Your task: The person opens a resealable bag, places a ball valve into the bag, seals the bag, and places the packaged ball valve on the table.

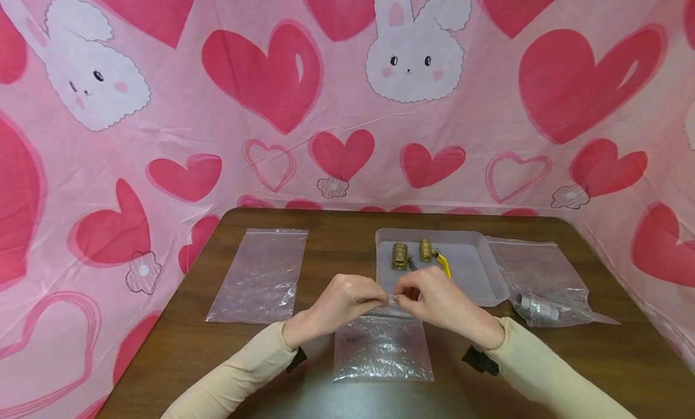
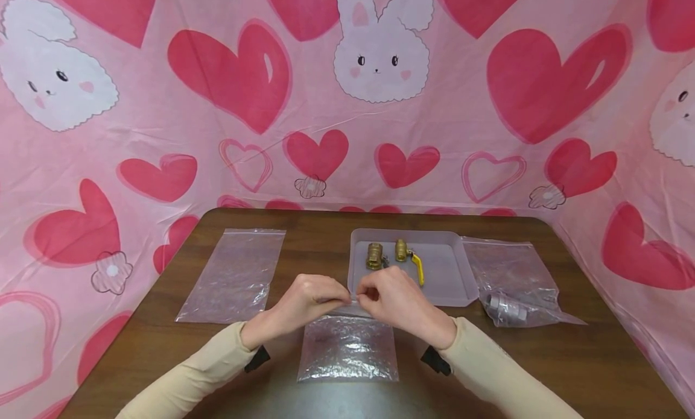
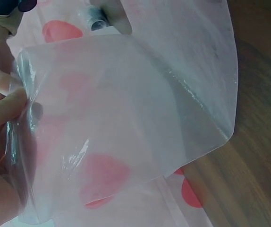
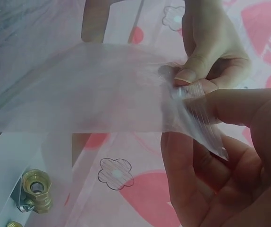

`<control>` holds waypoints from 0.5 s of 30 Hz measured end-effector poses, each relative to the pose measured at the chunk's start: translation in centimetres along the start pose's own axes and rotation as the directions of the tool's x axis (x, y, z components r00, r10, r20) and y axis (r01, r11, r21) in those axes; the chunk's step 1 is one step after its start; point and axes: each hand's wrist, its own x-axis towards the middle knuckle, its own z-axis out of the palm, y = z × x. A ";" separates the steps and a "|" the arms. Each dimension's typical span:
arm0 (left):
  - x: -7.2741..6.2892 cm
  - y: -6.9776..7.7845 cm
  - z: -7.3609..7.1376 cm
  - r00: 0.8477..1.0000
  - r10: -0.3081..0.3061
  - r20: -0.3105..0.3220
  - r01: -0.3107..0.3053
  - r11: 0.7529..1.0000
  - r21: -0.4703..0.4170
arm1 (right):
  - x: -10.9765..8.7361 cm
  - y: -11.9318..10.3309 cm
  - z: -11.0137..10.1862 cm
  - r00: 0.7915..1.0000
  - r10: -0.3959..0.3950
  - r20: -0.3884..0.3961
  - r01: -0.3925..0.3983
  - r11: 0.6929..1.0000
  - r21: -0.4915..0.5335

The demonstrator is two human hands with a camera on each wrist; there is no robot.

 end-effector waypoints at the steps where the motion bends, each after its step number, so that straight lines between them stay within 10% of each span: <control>1: 0.0 0.0 0.0 1.000 0.003 -0.001 -0.003 1.000 0.001 | 0.0 0.0 0.0 1.000 0.004 -0.001 -0.004 1.000 0.001; 15: -0.1 0.1 -0.2 0.999 -0.035 -0.001 0.035 0.995 0.091 | 0.0 0.2 -0.3 0.999 0.034 0.016 -0.033 0.999 -0.034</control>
